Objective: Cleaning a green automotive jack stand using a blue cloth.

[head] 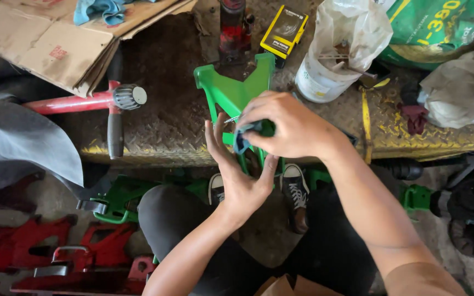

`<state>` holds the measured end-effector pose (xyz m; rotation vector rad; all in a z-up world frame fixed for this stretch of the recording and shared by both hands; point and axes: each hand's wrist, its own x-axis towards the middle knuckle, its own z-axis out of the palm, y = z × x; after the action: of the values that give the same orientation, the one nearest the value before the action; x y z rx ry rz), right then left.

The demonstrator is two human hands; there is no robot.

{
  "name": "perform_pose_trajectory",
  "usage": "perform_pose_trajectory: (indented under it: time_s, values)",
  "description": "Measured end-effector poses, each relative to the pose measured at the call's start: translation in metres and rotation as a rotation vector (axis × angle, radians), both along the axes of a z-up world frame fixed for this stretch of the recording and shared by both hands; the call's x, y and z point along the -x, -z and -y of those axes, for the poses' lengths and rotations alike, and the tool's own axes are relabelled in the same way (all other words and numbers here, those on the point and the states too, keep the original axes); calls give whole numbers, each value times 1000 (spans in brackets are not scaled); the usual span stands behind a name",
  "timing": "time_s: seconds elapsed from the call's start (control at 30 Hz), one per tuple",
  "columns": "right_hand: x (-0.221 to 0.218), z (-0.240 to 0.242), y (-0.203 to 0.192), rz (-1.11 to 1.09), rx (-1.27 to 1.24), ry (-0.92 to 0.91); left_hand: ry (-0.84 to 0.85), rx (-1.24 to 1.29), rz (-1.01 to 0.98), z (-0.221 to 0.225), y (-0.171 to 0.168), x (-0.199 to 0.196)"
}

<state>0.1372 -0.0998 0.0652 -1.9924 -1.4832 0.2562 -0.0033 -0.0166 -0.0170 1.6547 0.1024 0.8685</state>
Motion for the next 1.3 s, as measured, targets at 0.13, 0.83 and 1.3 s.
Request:
perform_pose_trajectory:
  time_s: [0.13, 0.83, 1.3]
  values:
    - [-3, -13, 0, -27, 97, -20, -16, -96, -30, -8, 5, -1]
    - [64, 12, -25, 237, -42, 35, 265, 1048, -161, -35, 18, -21]
    - [90, 24, 27, 608, 191, 131, 187, 1197, -240, -45, 52, -37]
